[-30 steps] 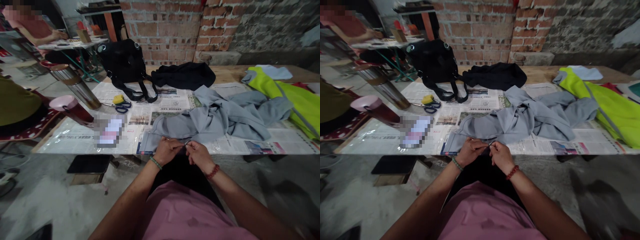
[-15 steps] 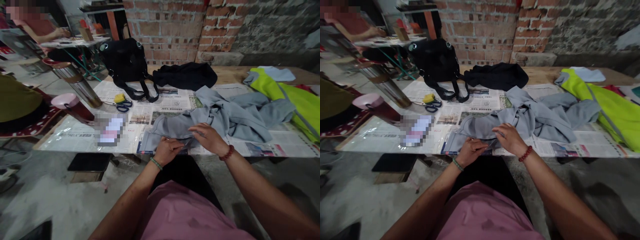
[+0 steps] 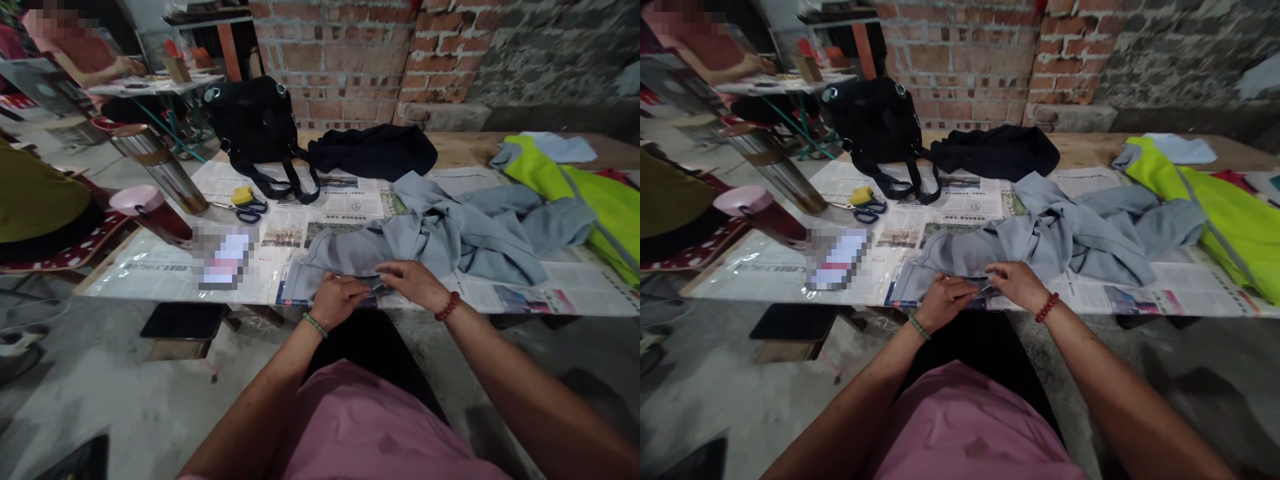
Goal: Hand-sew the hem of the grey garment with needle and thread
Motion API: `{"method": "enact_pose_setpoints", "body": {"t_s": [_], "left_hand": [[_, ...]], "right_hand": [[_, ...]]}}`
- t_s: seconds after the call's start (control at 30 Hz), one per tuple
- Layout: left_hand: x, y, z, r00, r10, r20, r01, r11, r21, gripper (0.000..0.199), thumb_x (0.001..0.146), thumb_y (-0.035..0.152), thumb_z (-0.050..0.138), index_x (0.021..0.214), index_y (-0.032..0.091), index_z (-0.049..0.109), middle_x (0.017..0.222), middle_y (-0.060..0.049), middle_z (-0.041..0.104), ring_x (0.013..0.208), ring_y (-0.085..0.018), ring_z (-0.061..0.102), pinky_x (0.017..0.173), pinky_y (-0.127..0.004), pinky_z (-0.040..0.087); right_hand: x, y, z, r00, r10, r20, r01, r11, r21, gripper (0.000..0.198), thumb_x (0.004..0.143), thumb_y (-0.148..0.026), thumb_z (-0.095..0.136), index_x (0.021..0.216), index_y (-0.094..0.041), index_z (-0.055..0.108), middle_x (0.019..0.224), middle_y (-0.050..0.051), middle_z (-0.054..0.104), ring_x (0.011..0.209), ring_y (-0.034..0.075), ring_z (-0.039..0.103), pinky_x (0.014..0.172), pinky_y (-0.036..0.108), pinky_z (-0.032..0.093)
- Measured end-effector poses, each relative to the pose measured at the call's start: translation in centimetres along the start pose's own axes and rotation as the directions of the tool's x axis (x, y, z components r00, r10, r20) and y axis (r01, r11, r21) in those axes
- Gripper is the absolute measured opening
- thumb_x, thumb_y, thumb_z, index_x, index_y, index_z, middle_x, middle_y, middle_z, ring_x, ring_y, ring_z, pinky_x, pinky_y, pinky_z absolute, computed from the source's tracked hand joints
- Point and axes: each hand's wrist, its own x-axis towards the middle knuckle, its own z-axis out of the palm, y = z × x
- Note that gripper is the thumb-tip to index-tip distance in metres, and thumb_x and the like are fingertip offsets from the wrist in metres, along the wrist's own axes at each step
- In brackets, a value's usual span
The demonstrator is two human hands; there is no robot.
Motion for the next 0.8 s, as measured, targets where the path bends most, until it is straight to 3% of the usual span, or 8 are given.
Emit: {"method": "enact_pose_setpoints", "body": {"t_s": [0.23,0.53,0.8], "left_hand": [[-0.1,0.0,0.1,1.000,0.001,0.003,-0.001,1.000,0.028,0.014,0.081,0.023,0.057,0.089,0.026,0.068,0.085,0.002,0.070,0.078,-0.013,0.062,0.077,-0.029,0.033],[0.0,0.2,0.0,1.000,0.024,-0.016,-0.023,0.999,0.039,0.015,0.083,0.024,0.054,0.087,0.026,0.068,0.082,0.002,0.070,0.074,-0.012,0.061,0.076,-0.029,0.033],[0.0,0.3,0.2,0.999,-0.023,-0.043,0.024,0.999,0.044,0.012,0.078,0.027,0.061,0.088,0.024,0.067,0.083,0.001,0.069,0.075,-0.013,0.061,0.074,-0.029,0.032]], "right_hand": [[0.6,0.5,0.4,0.996,-0.041,0.083,0.043,0.999,-0.025,0.021,0.075,-0.033,0.052,0.081,-0.025,0.072,0.084,-0.001,0.071,0.082,0.018,0.064,0.074,0.028,0.047],[0.2,0.4,1.2,0.997,0.014,0.081,-0.014,1.000,0.001,0.017,0.071,-0.032,0.057,0.078,-0.027,0.072,0.084,-0.001,0.071,0.086,0.019,0.064,0.079,0.029,0.046],[0.3,0.5,1.2,0.998,-0.012,0.062,0.008,0.997,0.072,0.017,0.071,-0.032,0.056,0.074,-0.023,0.070,0.078,-0.001,0.069,0.076,0.016,0.062,0.073,0.027,0.044]]}}
